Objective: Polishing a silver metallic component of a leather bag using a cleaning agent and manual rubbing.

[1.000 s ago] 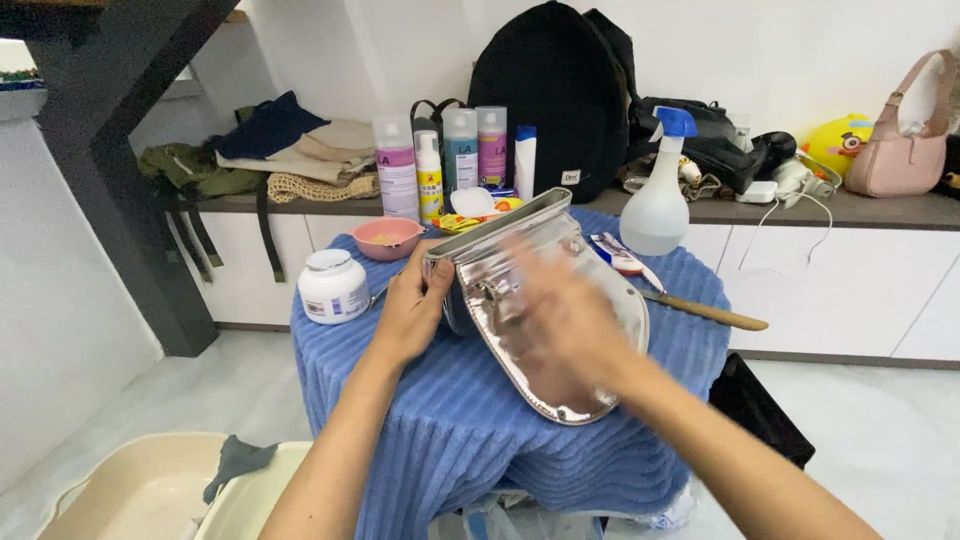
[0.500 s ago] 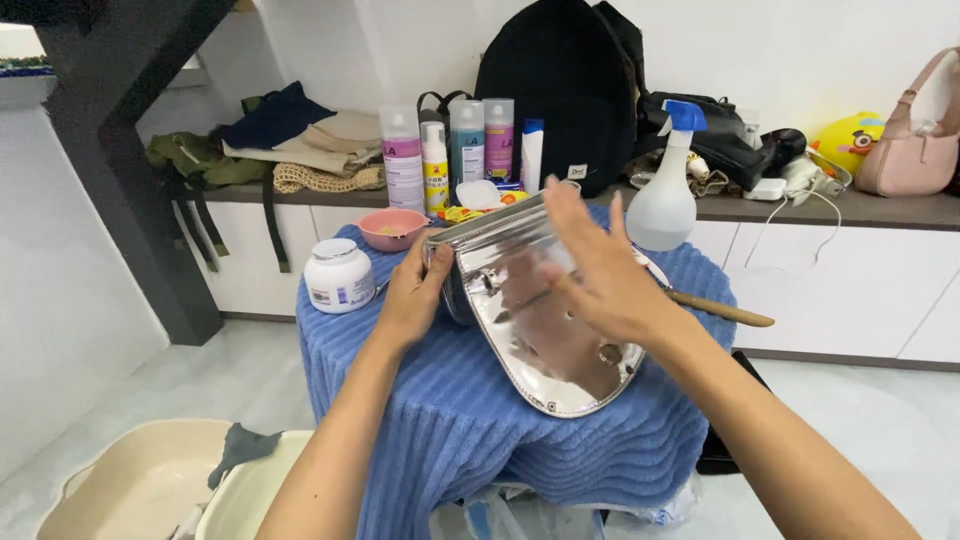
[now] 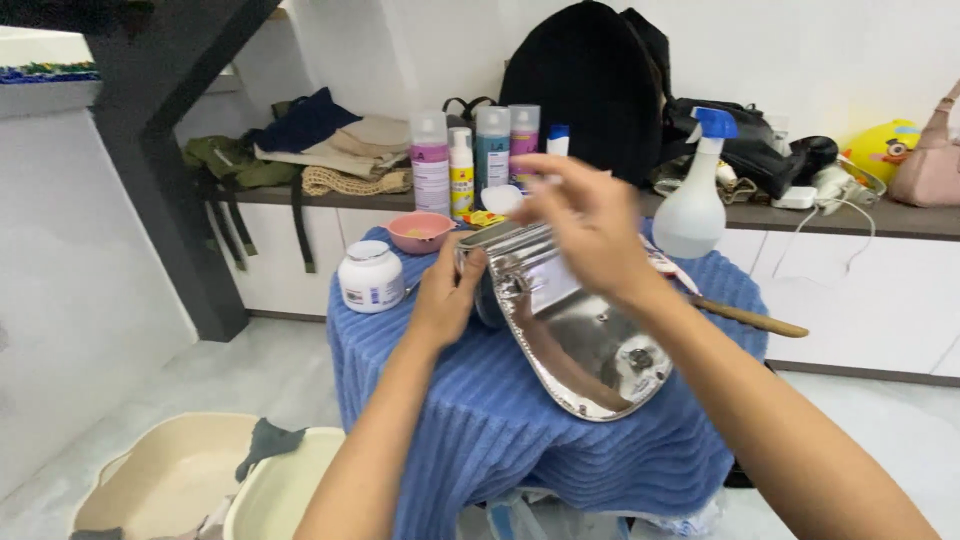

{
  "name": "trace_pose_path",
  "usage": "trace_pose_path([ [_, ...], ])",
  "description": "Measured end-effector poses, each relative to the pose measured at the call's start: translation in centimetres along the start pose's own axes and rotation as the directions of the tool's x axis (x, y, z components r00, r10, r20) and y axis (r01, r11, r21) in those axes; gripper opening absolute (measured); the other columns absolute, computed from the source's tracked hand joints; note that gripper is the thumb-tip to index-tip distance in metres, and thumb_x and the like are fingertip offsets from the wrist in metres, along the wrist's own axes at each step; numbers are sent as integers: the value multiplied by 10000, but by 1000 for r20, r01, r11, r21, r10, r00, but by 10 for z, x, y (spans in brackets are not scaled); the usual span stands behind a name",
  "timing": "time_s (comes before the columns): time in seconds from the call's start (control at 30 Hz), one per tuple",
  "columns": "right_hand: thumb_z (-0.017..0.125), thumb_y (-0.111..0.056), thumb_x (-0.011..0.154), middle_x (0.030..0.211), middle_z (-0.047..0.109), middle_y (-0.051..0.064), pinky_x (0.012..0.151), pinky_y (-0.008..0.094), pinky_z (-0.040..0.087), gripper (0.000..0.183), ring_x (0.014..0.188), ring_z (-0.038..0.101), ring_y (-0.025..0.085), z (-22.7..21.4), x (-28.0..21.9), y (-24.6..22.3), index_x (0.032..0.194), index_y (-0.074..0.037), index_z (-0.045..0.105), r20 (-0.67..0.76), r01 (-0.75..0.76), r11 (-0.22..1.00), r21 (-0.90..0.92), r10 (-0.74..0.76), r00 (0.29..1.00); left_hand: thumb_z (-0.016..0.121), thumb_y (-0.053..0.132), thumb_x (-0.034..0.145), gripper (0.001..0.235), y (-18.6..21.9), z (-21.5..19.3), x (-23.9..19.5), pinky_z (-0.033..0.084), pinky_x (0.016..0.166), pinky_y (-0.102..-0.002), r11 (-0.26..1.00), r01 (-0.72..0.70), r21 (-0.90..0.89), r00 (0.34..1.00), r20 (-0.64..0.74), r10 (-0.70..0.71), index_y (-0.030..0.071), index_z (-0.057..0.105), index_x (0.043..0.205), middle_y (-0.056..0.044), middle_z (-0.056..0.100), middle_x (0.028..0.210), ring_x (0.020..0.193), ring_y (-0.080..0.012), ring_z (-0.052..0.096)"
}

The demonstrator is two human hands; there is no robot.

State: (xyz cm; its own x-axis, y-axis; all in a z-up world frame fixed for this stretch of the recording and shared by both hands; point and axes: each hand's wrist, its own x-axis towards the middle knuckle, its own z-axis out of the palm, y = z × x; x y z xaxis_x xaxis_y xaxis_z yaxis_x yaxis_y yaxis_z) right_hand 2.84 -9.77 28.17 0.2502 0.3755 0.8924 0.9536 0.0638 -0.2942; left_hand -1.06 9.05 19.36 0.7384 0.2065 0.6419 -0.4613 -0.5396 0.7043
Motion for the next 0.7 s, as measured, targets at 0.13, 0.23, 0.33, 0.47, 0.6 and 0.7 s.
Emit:
trace_pose_path([
  [0.13, 482, -56, 809, 1078, 747, 161, 911, 549, 556, 697, 1056, 712, 418, 82, 41, 21, 1492, -171, 409, 396, 87, 996, 4, -81, 915, 410, 414, 995, 579, -2, 3, 3, 400, 1108, -615, 996, 24, 86, 1000, -2, -24, 58, 466, 1447, -342, 587, 1350, 1281, -521, 531],
  [0.23, 489, 13, 806, 1150, 700, 238, 988, 673, 458, 613, 1143, 612, 541, 125, 59, 22, 1403, -103, 414, 619, 131, 989, -68, -61, 783, 490, 624, 952, 667, -40, 9, 15, 419, 1110, -558, 995, 36, 91, 997, 67, -43, 190, 535, 1456, -199, 618, 1384, 1290, -426, 569],
  [0.33, 440, 5, 885, 1285, 693, 106, 1009, 539, 387, 593, 1232, 540, 420, 143, 71, 10, 1458, -128, 363, 721, 91, 914, -394, 247, 647, 429, 657, 970, 733, -41, 8, 17, 380, 1137, -550, 992, 86, 94, 991, 97, -95, 179, 452, 1525, -169, 518, 1504, 1364, -401, 503],
  [0.47, 466, 45, 857, 1272, 714, 56, 1022, 541, 323, 667, 1252, 515, 393, 165, 82, 15, 1492, -126, 353, 755, 114, 848, -517, 389, 528, 418, 575, 966, 715, -46, 8, 13, 419, 1098, -587, 979, 141, 147, 981, 115, -158, 88, 477, 1487, -220, 605, 1381, 1276, -445, 566],
  [0.6, 507, 34, 868, 1189, 753, 12, 1042, 556, 298, 691, 1224, 536, 354, 170, 86, 18, 1519, -164, 382, 724, 166, 764, -624, 484, 491, 424, 533, 968, 698, -30, 3, 6, 437, 1089, -584, 985, 160, 59, 977, 132, -167, 98, 461, 1513, -197, 617, 1379, 1271, -436, 572],
  [0.7, 491, 8, 900, 1185, 742, 46, 1055, 588, 266, 667, 1186, 554, 361, 158, 86, -1, 1534, -166, 374, 713, 111, 767, -632, 519, 471, 427, 509, 987, 666, -38, 4, 9, 448, 1095, -561, 982, 176, 72, 970, 158, -185, 114, 454, 1522, -172, 610, 1402, 1283, -416, 570],
])
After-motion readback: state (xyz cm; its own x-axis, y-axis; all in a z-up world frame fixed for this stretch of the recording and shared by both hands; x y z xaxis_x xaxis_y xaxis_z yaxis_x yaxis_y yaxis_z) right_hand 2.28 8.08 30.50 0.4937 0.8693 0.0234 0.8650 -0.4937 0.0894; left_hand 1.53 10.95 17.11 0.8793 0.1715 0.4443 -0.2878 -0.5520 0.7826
